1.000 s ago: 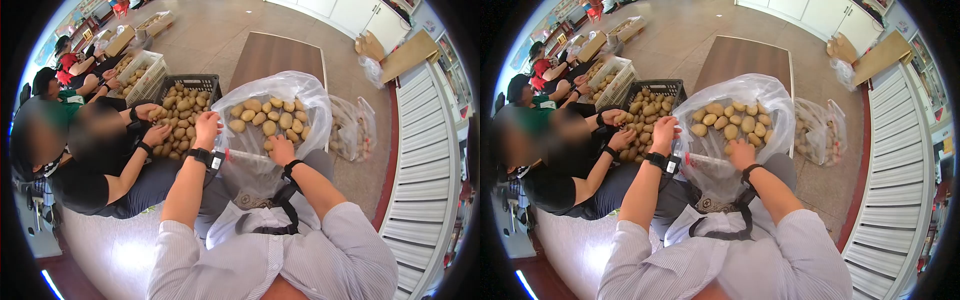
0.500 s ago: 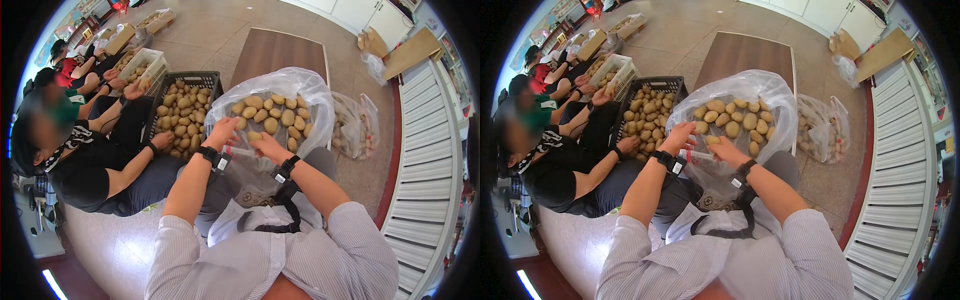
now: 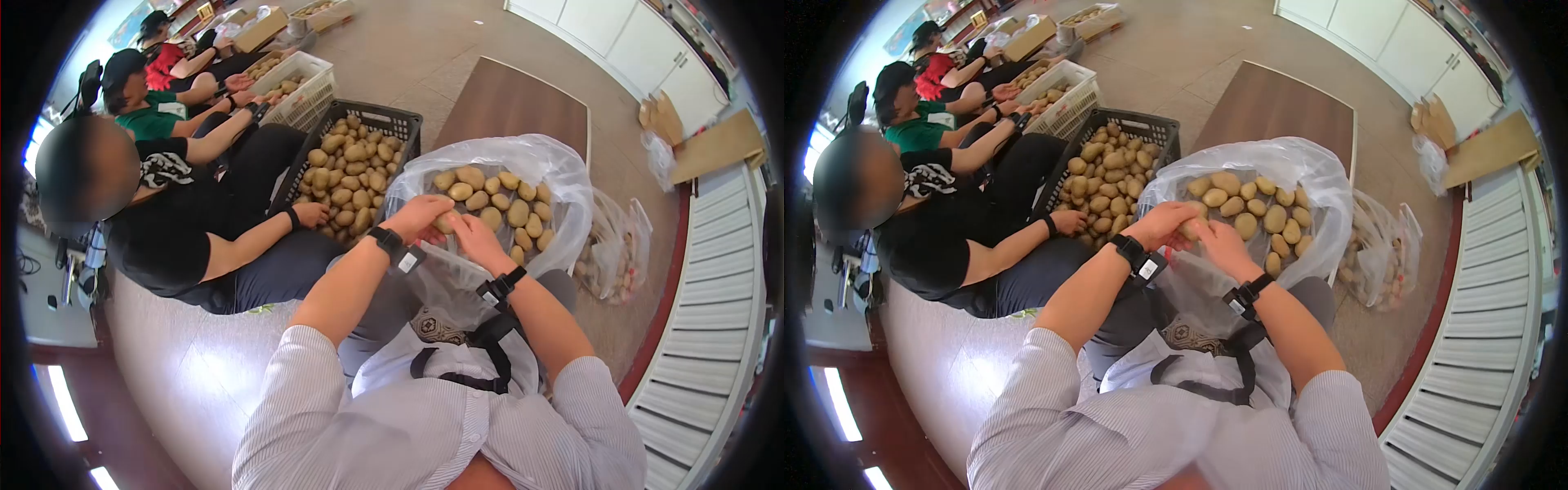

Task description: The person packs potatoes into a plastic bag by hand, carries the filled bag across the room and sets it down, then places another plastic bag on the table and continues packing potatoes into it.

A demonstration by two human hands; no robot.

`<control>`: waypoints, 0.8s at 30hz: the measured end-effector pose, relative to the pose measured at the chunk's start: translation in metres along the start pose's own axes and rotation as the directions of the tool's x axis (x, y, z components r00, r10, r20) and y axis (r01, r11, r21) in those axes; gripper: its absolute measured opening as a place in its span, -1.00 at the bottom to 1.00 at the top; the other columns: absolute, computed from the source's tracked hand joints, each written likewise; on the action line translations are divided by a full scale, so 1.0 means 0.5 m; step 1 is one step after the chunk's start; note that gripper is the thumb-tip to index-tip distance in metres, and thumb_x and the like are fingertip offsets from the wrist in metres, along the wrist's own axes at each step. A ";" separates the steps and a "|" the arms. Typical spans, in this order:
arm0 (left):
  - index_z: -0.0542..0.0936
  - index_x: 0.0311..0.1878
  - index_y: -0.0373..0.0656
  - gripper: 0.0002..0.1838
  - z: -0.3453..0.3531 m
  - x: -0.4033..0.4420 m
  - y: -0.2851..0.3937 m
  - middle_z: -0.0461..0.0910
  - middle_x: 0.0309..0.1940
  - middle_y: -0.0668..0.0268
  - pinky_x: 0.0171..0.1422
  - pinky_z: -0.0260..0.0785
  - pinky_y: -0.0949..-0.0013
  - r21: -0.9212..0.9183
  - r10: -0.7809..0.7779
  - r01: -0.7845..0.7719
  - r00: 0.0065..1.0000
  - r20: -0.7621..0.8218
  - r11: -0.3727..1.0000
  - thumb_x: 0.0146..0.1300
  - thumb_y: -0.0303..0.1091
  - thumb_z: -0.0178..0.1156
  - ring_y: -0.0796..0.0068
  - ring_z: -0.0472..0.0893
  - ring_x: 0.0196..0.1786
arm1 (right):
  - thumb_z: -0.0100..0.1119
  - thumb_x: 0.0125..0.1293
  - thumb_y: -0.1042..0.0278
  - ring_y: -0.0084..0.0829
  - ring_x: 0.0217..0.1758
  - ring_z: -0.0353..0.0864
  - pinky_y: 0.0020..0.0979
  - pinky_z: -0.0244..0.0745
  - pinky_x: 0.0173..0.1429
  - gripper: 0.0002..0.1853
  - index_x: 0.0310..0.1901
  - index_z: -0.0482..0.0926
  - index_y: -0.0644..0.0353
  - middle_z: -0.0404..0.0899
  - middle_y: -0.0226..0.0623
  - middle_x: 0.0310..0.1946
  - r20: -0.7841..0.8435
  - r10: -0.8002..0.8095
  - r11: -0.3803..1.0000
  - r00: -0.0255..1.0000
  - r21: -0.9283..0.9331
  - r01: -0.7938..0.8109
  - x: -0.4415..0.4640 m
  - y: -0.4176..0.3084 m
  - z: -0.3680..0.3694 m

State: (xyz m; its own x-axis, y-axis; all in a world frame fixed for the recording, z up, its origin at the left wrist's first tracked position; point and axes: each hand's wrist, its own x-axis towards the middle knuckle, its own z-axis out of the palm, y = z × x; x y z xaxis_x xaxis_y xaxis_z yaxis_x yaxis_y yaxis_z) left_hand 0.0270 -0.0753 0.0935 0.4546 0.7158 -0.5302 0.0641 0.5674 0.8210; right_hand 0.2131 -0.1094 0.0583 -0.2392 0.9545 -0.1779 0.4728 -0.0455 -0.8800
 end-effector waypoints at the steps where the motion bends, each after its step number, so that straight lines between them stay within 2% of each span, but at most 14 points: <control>1: 0.55 -0.03 -0.15 -0.64 -0.006 0.001 -0.002 0.63 -0.33 0.30 -0.50 0.46 0.43 -0.006 0.004 -0.004 1.000 -0.009 1.000 0.41 -0.03 0.10 0.42 0.63 -0.52 | -0.01 0.41 -0.17 0.00 -0.23 0.61 -0.12 0.43 -0.11 -0.42 -0.22 0.60 0.34 0.62 0.05 -0.37 0.006 -0.001 0.998 1.000 0.063 0.001 0.002 0.005 -0.004; 4: 0.53 0.00 -0.15 -0.63 -0.011 0.005 0.011 0.64 -0.31 0.29 -0.51 0.44 0.41 -0.039 0.050 -0.054 0.994 -0.102 0.998 0.40 -0.02 0.10 0.40 0.62 -0.54 | 0.02 0.41 -0.06 0.02 -0.17 0.61 -0.13 0.45 -0.03 -0.52 -0.17 0.60 0.31 0.64 0.02 -0.32 -0.112 -0.011 0.998 0.994 0.061 0.018 0.014 0.048 -0.010; 5: 0.52 0.01 -0.15 -0.62 -0.022 0.002 0.019 0.64 -0.30 0.28 -0.51 0.44 0.41 -0.132 0.082 -0.104 0.984 -0.157 0.986 0.41 -0.02 0.09 0.39 0.62 -0.52 | 0.02 0.41 -0.06 0.02 -0.17 0.61 -0.13 0.45 -0.03 -0.52 -0.17 0.60 0.31 0.64 0.02 -0.32 -0.121 -0.003 0.998 0.993 0.061 0.011 0.011 0.057 -0.018; 7: 0.51 0.03 -0.15 -0.61 -0.041 0.001 0.025 0.64 -0.29 0.27 -0.50 0.44 0.42 -0.218 0.105 -0.148 0.975 -0.197 0.965 0.41 -0.01 0.09 0.38 0.62 -0.51 | 0.11 0.35 0.08 0.05 -0.03 0.58 -0.12 0.46 0.07 -0.62 -0.03 0.55 0.26 0.60 0.02 -0.08 -0.188 -0.120 0.978 0.975 -0.193 0.083 0.003 0.072 -0.037; 8: 0.52 0.03 -0.14 -0.61 -0.053 0.004 0.023 0.63 -0.29 0.26 -0.48 0.44 0.42 -0.298 0.150 -0.223 0.957 -0.249 0.928 0.41 -0.01 0.08 0.37 0.62 -0.47 | 0.11 0.35 0.08 0.05 -0.03 0.58 -0.12 0.46 0.07 -0.62 -0.03 0.55 0.26 0.60 0.02 -0.08 -0.200 -0.110 0.978 0.974 -0.194 0.071 0.000 0.086 -0.042; 9: 0.52 0.03 -0.13 -0.61 -0.066 0.007 0.021 0.62 -0.28 0.26 -0.46 0.44 0.42 -0.372 0.188 -0.298 0.934 -0.305 0.879 0.42 0.00 0.07 0.35 0.62 -0.44 | 0.15 0.31 0.14 0.07 0.03 0.55 -0.10 0.46 0.12 -0.61 0.04 0.50 0.23 0.52 0.01 0.05 -0.249 -0.131 0.946 0.960 -0.320 0.046 -0.002 0.101 -0.045; 10: 0.52 0.03 -0.13 -0.61 -0.082 0.010 0.022 0.62 -0.28 0.26 -0.46 0.44 0.42 -0.372 0.185 -0.290 0.938 -0.292 0.882 0.42 0.00 0.07 0.35 0.62 -0.44 | 0.18 0.28 0.19 0.10 0.10 0.52 -0.09 0.45 0.17 -0.57 0.12 0.45 0.20 0.44 0.00 0.18 -0.291 -0.157 0.898 0.944 -0.439 0.014 -0.004 0.116 -0.051; 11: 0.53 0.01 -0.15 -0.59 -0.099 0.014 0.024 0.62 -0.29 0.23 -0.42 0.48 0.39 -0.446 0.158 -0.301 0.931 -0.330 0.843 0.44 0.03 0.03 0.34 0.62 -0.42 | 0.18 0.28 0.19 0.10 0.10 0.52 -0.09 0.45 0.17 -0.57 0.12 0.45 0.20 0.44 0.00 0.18 -0.300 -0.150 0.898 0.942 -0.439 0.003 -0.006 0.122 -0.060; 13: 0.54 0.00 -0.17 -0.56 -0.126 0.020 0.017 0.62 -0.29 0.20 -0.38 0.52 0.35 -0.513 0.125 -0.309 0.924 -0.361 0.801 0.45 0.05 -0.01 0.33 0.62 -0.39 | 0.19 0.22 0.27 0.13 0.18 0.46 -0.04 0.43 0.20 -0.50 0.20 0.37 0.14 0.29 0.03 0.29 -0.255 -0.124 0.888 0.959 -0.460 -0.008 -0.009 0.127 -0.074; 16: 0.52 0.03 -0.26 -0.50 -0.193 0.044 -0.008 0.60 -0.26 0.14 -0.34 0.56 0.25 -0.596 0.101 -0.359 0.902 -0.421 0.719 0.47 0.07 -0.02 0.26 0.63 -0.37 | 0.16 0.20 0.34 0.14 0.22 0.44 -0.01 0.41 0.22 -0.48 0.22 0.35 0.13 0.32 0.04 0.26 -0.223 -0.150 0.849 0.963 -0.528 0.011 0.001 0.142 -0.081; 18: 0.49 0.07 -0.25 -0.53 -0.250 0.074 -0.043 0.60 -0.24 0.10 -0.36 0.58 0.20 -0.631 0.055 -0.406 0.865 -0.499 0.661 0.47 0.03 -0.03 0.19 0.63 -0.37 | 0.15 0.18 0.37 0.15 0.23 0.43 0.01 0.39 0.25 -0.44 0.25 0.32 0.12 0.30 0.04 0.30 -0.192 -0.083 0.843 0.978 -0.536 -0.033 0.001 0.117 -0.082; 19: 0.47 0.07 -0.24 -0.55 -0.262 0.068 -0.046 0.60 -0.24 0.08 -0.37 0.58 0.17 -0.619 0.020 -0.417 0.839 -0.544 0.666 0.47 0.00 -0.04 0.15 0.63 -0.37 | 0.16 0.18 0.37 0.17 0.23 0.42 0.03 0.39 0.25 -0.40 0.30 0.28 0.10 0.24 0.02 0.36 -0.172 -0.196 0.818 0.966 -0.572 0.064 0.021 0.161 -0.078; 21: 0.45 0.08 -0.24 -0.58 -0.275 0.062 -0.051 0.59 -0.23 0.06 -0.40 0.58 0.11 -0.614 -0.042 -0.412 0.808 -0.588 0.674 0.47 -0.05 -0.05 0.09 0.63 -0.37 | 0.20 0.17 0.38 0.16 0.26 0.41 0.03 0.42 0.24 -0.33 0.36 0.26 0.07 0.12 0.02 0.44 -0.091 -0.083 0.810 0.992 -0.586 0.013 0.025 0.156 -0.078; 24: 0.44 0.09 -0.24 -0.61 -0.281 0.056 -0.064 0.58 -0.21 0.05 -0.41 0.58 0.09 -0.581 -0.035 -0.430 0.783 -0.622 0.692 0.46 -0.09 -0.06 0.06 0.63 -0.37 | 0.24 0.18 0.37 0.12 0.21 0.46 0.02 0.45 0.21 -0.33 0.35 0.28 0.04 0.11 -0.03 0.44 -0.086 -0.029 0.770 0.996 -0.637 -0.032 0.016 0.132 -0.074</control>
State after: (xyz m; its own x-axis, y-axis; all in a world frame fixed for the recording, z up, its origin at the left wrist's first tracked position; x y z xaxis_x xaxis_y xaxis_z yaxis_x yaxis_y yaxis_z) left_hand -0.0871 -0.0162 0.0227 -0.1988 0.7931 -0.5758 -0.6668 0.3211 0.6725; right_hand 0.2739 -0.0938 0.0149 -0.1792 0.9773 -0.1133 0.9120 0.1218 -0.3916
